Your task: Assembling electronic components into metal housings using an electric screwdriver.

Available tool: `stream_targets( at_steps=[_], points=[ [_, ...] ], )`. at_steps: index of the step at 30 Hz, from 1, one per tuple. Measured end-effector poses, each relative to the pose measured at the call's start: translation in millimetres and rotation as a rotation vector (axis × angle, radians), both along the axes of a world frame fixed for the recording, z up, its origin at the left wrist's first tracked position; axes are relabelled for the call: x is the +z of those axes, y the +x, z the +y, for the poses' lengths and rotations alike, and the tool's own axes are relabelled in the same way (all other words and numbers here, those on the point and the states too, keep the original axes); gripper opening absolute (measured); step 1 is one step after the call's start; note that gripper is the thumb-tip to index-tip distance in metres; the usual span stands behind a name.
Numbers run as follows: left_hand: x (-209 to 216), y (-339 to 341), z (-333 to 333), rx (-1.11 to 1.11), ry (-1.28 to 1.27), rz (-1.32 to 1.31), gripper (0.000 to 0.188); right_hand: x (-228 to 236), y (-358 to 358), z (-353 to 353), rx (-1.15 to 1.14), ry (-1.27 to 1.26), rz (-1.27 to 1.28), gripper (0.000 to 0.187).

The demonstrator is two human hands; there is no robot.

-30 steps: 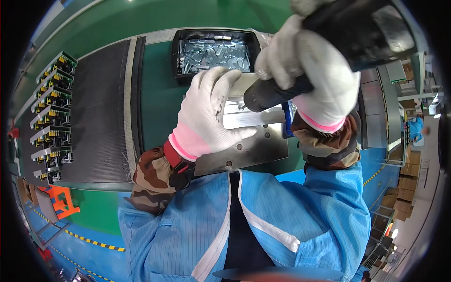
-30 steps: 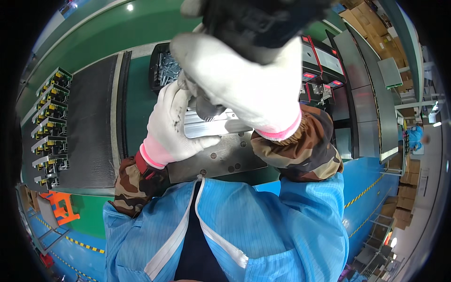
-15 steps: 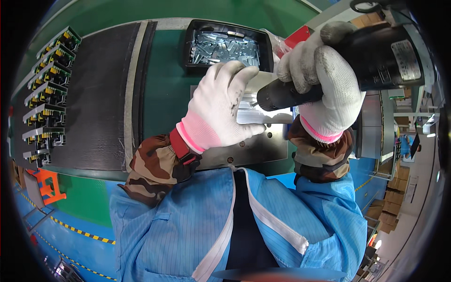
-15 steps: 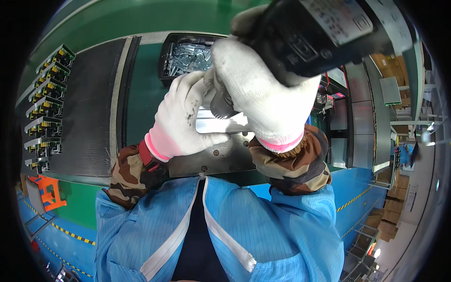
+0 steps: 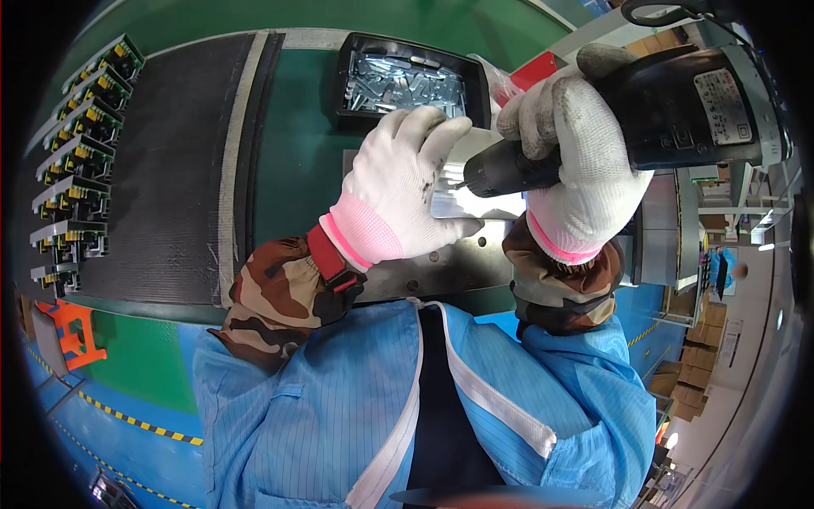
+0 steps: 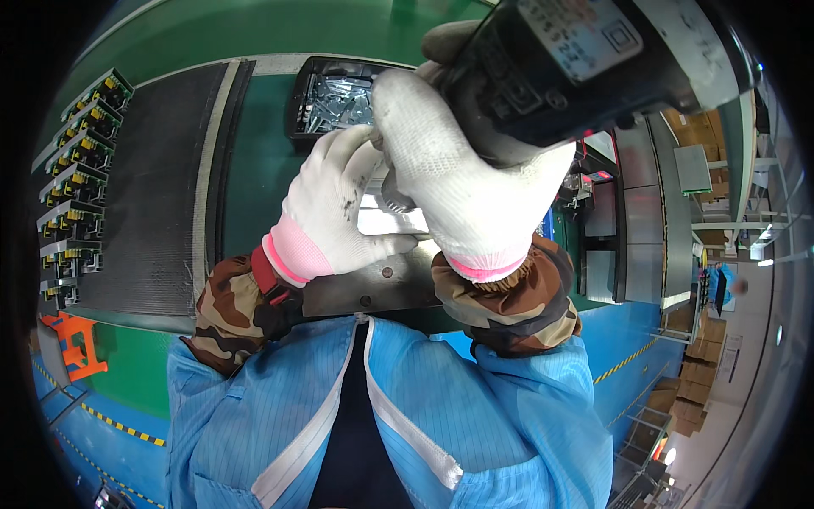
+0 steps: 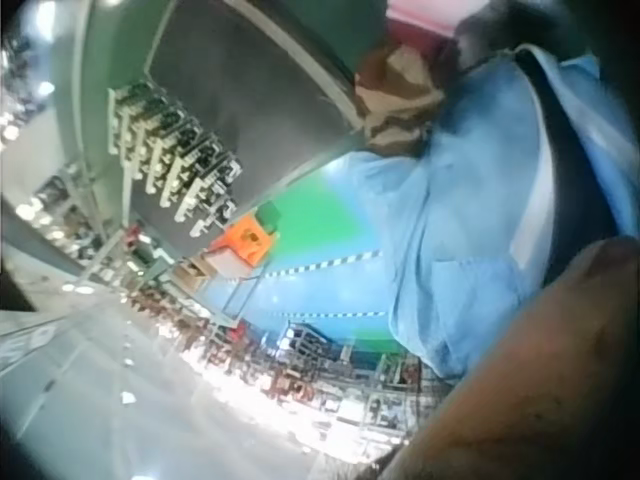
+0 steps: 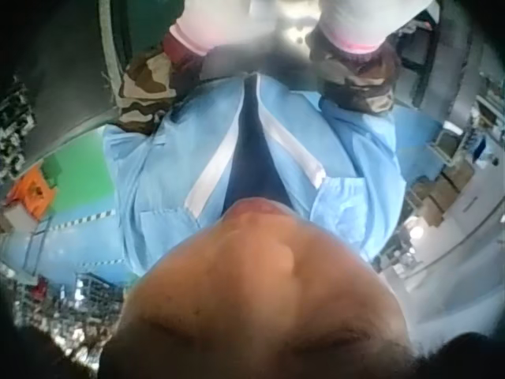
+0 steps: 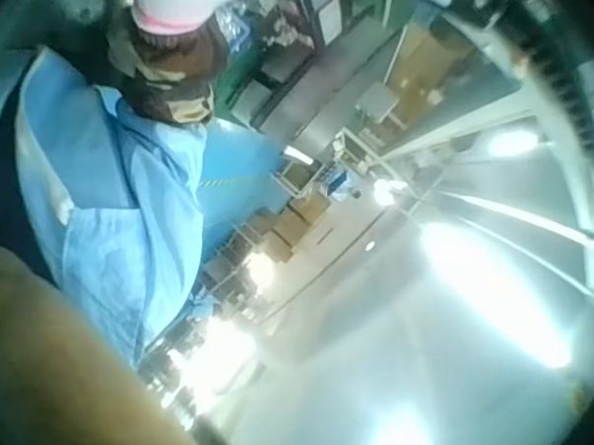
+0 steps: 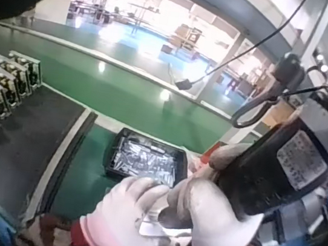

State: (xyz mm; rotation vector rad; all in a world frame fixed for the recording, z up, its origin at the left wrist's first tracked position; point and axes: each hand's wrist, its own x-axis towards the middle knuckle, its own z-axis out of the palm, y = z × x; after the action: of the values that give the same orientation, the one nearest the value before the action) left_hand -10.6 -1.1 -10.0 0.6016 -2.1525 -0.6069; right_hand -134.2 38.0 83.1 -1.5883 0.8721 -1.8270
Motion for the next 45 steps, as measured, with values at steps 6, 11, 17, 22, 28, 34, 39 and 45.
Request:
stream_targets(
  at_steps=[6, 11, 17, 22, 28, 34, 39, 45],
  points=[
    [-1.4, -1.1, 0.6, 0.020, 0.015, 0.047, 0.084, -3.0, -5.1, -0.8, 0.066, 0.009, -0.034, 0.029],
    [-2.8, 2.8, 0.8, -0.008, -0.018, -0.009, 0.089, -2.5, -6.4, -1.5, 0.095, 0.018, -0.062, 0.030],
    [-5.1, 0.2, 0.4, 0.006, 0.011, 0.083, 0.084, -5.1, -11.9, -2.1, 0.088, 0.025, -0.022, 0.031],
    [-4.2, 1.2, -0.3, -0.001, -0.014, 0.032, 0.086, -4.7, -4.8, -0.4, 0.067, 0.017, -0.105, 0.031],
    [1.5, 3.3, 1.4, -0.004, -0.047, -0.056, 0.086, 5.1, -10.9, 6.6, 0.109, -0.012, 0.039, 0.031],
    [4.4, 3.1, 5.1, -0.014, -0.037, -0.065, 0.090, 24.9, -51.4, 28.0, -0.045, -0.146, -0.111, 0.026],
    [0.7, -4.1, -7.4, -0.021, -0.033, -0.106, 0.092, 12.0, -101.8, 18.0, -0.248, -0.067, -0.397, 0.012],
    [0.5, 14.7, 3.5, 0.074, 0.030, -0.043, 0.104, -15.6, -114.3, 10.8, -0.341, 0.074, -0.537, 0.017]
  ],
)
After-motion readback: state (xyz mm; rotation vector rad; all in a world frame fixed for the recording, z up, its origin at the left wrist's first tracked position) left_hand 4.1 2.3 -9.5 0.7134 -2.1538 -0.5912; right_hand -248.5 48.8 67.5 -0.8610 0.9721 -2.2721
